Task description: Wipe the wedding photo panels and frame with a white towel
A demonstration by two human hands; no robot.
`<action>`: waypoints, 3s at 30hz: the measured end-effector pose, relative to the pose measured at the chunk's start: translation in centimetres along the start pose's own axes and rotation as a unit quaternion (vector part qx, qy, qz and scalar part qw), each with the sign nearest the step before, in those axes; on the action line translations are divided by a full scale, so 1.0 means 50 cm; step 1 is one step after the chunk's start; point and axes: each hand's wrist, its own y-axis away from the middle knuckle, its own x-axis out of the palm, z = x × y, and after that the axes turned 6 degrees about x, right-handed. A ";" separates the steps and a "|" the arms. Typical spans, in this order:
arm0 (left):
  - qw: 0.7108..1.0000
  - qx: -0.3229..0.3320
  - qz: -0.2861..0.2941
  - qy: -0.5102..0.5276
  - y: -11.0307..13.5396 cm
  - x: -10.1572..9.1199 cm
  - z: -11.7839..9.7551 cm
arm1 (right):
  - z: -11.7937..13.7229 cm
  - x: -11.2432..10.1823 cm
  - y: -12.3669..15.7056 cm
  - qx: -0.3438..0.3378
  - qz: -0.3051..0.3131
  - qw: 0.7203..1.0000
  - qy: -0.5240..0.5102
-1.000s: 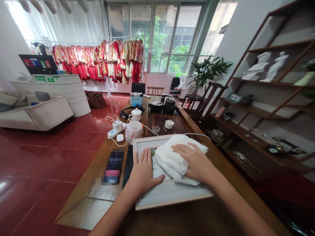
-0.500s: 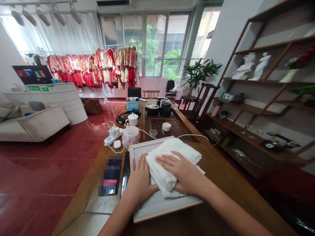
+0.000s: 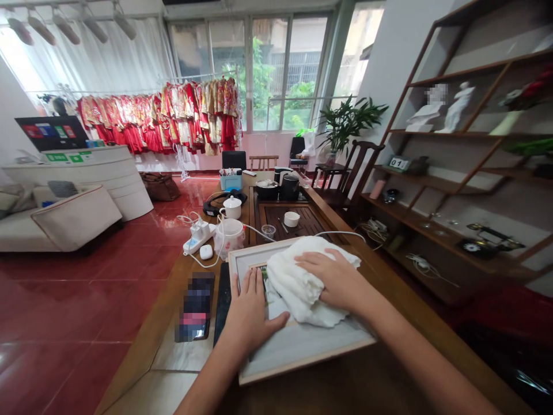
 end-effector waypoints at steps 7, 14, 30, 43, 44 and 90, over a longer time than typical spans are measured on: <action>1.000 0.011 0.000 0.002 0.001 0.003 0.005 | 0.014 0.001 -0.001 -0.069 0.019 0.997 -0.034; 1.000 0.015 -0.005 -0.005 0.001 0.004 0.005 | 0.017 0.002 -0.006 -0.063 0.003 0.997 -0.034; 1.000 -0.006 0.000 0.008 0.001 -0.004 -0.001 | -0.008 0.000 0.006 -0.026 -0.015 0.999 0.015; 1.000 -0.002 0.004 0.012 0.003 -0.010 -0.004 | 0.018 -0.006 0.002 -0.043 -0.006 0.999 0.030; 1.000 0.002 0.005 0.011 0.003 -0.010 -0.004 | 0.023 -0.003 0.003 -0.064 0.003 0.998 0.019; 1.000 0.004 -0.012 -0.001 0.004 0.003 -0.001 | 0.027 0.000 0.004 -0.045 0.003 0.999 0.008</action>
